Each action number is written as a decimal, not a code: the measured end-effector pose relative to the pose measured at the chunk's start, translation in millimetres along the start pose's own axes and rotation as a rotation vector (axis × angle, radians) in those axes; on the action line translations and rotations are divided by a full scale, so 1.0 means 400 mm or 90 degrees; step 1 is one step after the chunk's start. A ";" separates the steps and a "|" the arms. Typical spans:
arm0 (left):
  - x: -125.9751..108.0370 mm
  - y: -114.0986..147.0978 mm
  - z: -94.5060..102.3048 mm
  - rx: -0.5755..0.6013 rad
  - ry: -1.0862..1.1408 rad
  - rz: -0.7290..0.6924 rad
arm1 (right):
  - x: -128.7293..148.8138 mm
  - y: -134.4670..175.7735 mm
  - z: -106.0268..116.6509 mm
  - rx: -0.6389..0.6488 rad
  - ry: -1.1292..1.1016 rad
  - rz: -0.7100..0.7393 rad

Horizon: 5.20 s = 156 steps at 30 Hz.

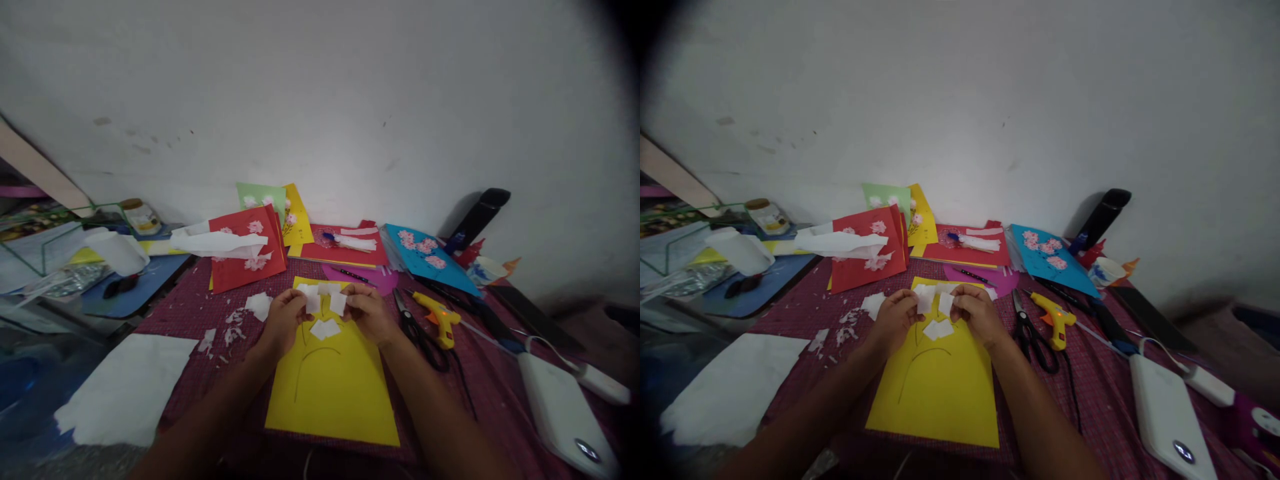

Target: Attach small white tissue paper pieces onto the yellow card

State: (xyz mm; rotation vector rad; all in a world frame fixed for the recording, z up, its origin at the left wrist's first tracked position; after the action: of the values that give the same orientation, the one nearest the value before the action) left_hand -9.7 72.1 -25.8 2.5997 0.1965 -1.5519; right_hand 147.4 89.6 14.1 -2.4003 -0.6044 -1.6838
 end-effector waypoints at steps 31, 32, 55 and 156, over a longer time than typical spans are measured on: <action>-0.169 -0.003 0.093 0.075 -0.279 -0.137 | -0.038 -0.011 -0.002 -0.059 0.337 -0.075; -0.190 -0.016 0.120 0.078 -0.322 -0.141 | -0.039 -0.010 -0.004 -0.061 0.354 -0.077; -0.085 0.122 -0.089 0.417 -0.799 -0.368 | -0.039 -0.006 -0.016 -0.013 0.777 0.047; -0.182 0.094 -0.131 0.299 -0.523 -0.594 | -0.058 0.004 -0.070 0.079 0.237 -0.075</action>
State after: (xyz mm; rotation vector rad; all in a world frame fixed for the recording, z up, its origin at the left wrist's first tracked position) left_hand 7.9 39.4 64.0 1.8889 1.1809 -3.1238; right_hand 117.2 72.9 2.6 -1.9303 -0.7717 -2.0063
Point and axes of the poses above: each hand's wrist, its own y-axis away from the middle knuckle, its own z-axis out of the back of the hand, x = y × z, the point moved 10 cm from there along -y, towards the middle knuckle, and after that the axes turned 9 degrees about -z, right-handed, at the moved point
